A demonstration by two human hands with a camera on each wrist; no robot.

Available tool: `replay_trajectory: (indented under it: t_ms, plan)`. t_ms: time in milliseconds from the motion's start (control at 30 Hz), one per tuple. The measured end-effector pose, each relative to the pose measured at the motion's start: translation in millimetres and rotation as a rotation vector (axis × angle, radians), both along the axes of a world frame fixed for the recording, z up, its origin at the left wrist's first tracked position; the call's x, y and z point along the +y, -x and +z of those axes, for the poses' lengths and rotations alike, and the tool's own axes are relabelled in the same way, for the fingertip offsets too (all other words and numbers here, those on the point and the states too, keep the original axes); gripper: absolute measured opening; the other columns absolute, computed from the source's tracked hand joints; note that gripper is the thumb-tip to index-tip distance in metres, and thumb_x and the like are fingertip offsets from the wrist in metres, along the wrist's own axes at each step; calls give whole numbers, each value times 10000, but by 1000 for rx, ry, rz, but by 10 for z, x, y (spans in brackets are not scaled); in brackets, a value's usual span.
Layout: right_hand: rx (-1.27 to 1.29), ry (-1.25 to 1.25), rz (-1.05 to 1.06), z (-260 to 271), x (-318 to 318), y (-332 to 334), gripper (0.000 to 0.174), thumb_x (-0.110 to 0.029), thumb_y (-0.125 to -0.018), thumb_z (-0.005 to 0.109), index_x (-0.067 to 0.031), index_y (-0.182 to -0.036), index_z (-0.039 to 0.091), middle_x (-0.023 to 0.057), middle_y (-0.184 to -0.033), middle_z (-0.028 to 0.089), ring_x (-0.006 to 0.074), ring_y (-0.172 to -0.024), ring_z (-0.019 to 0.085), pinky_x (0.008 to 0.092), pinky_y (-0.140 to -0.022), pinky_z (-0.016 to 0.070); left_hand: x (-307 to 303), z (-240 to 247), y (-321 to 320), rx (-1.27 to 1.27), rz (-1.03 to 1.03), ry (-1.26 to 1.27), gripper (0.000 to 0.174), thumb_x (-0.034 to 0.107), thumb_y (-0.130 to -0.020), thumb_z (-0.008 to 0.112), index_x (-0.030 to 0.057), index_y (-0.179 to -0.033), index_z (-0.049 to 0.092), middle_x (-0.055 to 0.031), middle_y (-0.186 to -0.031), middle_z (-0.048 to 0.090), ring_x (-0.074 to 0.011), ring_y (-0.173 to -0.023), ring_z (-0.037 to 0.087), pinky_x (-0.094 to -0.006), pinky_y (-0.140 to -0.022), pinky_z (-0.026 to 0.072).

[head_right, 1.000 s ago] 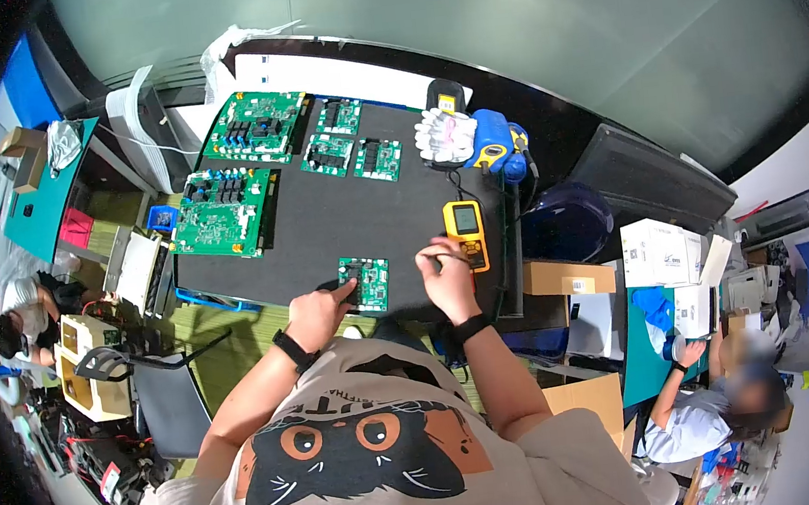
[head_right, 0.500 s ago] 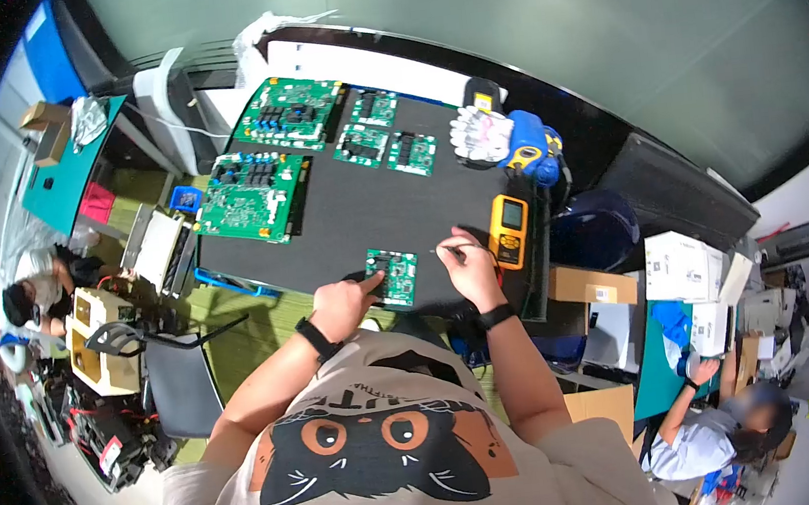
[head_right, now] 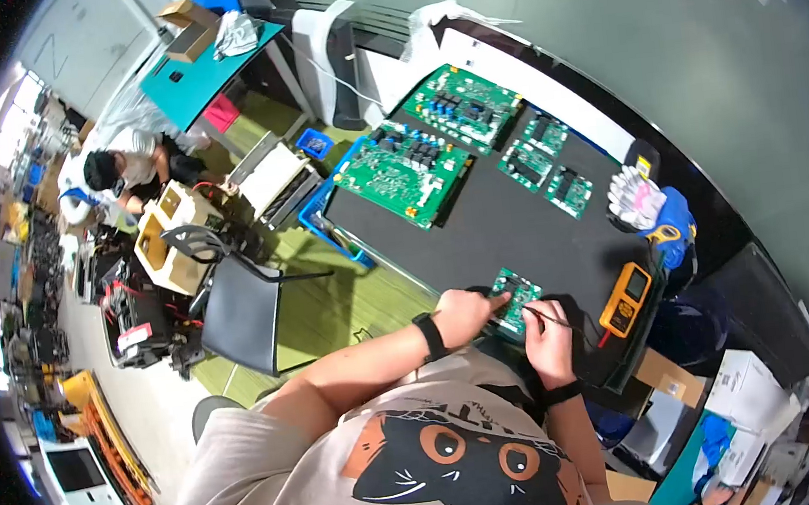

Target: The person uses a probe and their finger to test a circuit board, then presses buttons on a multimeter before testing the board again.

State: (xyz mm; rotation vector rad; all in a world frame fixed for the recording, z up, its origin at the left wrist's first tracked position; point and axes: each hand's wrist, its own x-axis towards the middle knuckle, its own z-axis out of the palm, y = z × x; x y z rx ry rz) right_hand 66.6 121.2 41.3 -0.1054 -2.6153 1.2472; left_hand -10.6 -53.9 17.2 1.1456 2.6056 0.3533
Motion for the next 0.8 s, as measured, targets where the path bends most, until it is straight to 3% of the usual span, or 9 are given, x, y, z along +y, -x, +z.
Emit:
replay_trajectory:
  t_ms: [200, 300, 400, 467, 533, 667, 800]
  plan:
    - [52, -88, 169, 283, -155, 28, 117, -24, -864, 619, -14, -979, 639, 153, -920, 609, 337, -872, 601, 402, -777, 493, -9, -132, -10, 10, 12, -98, 499, 155, -903, 518, 234, -1396, 511, -75, -695, 662, -267, -617, 673, -395, -504, 503]
    - [159, -53, 79, 373, -144, 76, 120, -18, -870, 618, -14, -988, 639, 159, -924, 617, 333, -869, 604, 391, -776, 493, -24, -21, -11, 3, 16, -57, 501, 150, -907, 514, 241, -1399, 504, -70, -682, 651, -265, -623, 672, -409, -507, 503]
    - [194, -14, -111, 307, 16, 170, 114, -59, -913, 611, 0, -1004, 648, 121, -894, 629, 240, -816, 625, 320, -710, 496, -19, 120, -18, 7, 19, 2, 527, 149, -902, 517, 260, -1417, 484, -54, -690, 657, -248, -622, 670, -390, -507, 506]
    - [39, 240, -204, -193, 282, 200, 128, -92, -930, 620, -3, -1014, 657, 77, -889, 641, 150, -792, 622, 280, -677, 492, -15, 33, -15, 26, 14, 12, 548, 155, -896, 528, 282, -1426, 472, -50, -693, 658, -238, -629, 670, -381, -509, 507]
    - [-40, 276, -237, -329, 357, 197, 133, -103, -932, 631, -10, -1021, 661, 54, -882, 651, 109, -769, 613, 264, -672, 492, -21, -26, -10, 62, -2, -36, 532, 165, -895, 535, 296, -1409, 494, -47, -693, 657, -232, -633, 669, -377, -513, 509]
    - [-105, 249, -188, -614, 376, 219, 119, -78, -921, 623, 1, -1003, 657, 98, -852, 662, 151, -731, 633, 277, -680, 507, -14, 63, 11, 10, -2, -3, 502, 190, -910, 546, 251, -1406, 500, -38, -741, 678, -218, -704, 683, -362, -565, 530]
    - [-136, 156, -187, -613, 318, 227, 125, -72, -907, 602, 14, -983, 652, 161, -913, 661, 293, -809, 660, 353, -734, 521, -16, 80, -2, -5, -14, -11, 474, 225, -927, 545, 254, -1399, 509, -40, -729, 673, -223, -691, 679, -366, -555, 525]
